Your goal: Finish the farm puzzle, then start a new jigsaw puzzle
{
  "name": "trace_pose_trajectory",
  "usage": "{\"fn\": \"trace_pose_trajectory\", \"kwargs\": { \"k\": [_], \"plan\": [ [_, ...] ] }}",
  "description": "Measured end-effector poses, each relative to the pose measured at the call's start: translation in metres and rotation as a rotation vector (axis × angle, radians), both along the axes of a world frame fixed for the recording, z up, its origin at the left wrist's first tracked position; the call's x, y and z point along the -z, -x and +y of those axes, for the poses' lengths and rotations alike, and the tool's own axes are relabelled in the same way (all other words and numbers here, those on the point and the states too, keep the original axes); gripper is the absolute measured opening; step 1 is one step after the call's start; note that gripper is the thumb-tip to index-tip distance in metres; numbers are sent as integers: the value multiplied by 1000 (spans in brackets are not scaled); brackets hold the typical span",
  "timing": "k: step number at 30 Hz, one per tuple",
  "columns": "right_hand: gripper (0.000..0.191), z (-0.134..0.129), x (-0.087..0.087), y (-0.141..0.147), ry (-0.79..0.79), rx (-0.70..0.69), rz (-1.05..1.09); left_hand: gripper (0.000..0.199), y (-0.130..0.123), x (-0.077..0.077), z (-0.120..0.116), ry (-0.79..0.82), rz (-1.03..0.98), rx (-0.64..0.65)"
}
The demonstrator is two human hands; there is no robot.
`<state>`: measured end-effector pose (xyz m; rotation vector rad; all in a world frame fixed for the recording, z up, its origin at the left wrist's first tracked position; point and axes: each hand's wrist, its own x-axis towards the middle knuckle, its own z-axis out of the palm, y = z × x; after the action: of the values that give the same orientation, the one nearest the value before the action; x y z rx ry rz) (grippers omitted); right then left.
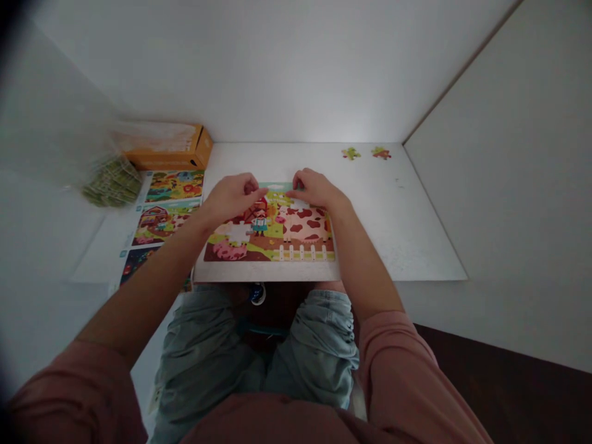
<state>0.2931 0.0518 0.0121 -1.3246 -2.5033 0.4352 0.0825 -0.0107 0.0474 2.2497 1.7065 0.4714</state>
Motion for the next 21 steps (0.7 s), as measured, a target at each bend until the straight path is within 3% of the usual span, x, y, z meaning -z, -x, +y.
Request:
{"fn": "trace_pose_trajectory", "kwargs": {
  "k": [3,9,17,19,21],
  "plan": [
    [28,2,0,2,-13,26,-25,30,-9,20,27,-72,63,0],
    [30,8,2,3,-27,-7,-36,29,-7,39,29,-94,75,-15],
    [28,6,-10,1,23,9,-29,28,-8,36,28,-157,-6,62],
    [27,10,-13,-16,-11,92,-5,27,-8,34,28,-157,-18,102],
    [27,19,-12,-42,-104,287,36,27,-6,33,29,-142,-24,141]
  ]
}}
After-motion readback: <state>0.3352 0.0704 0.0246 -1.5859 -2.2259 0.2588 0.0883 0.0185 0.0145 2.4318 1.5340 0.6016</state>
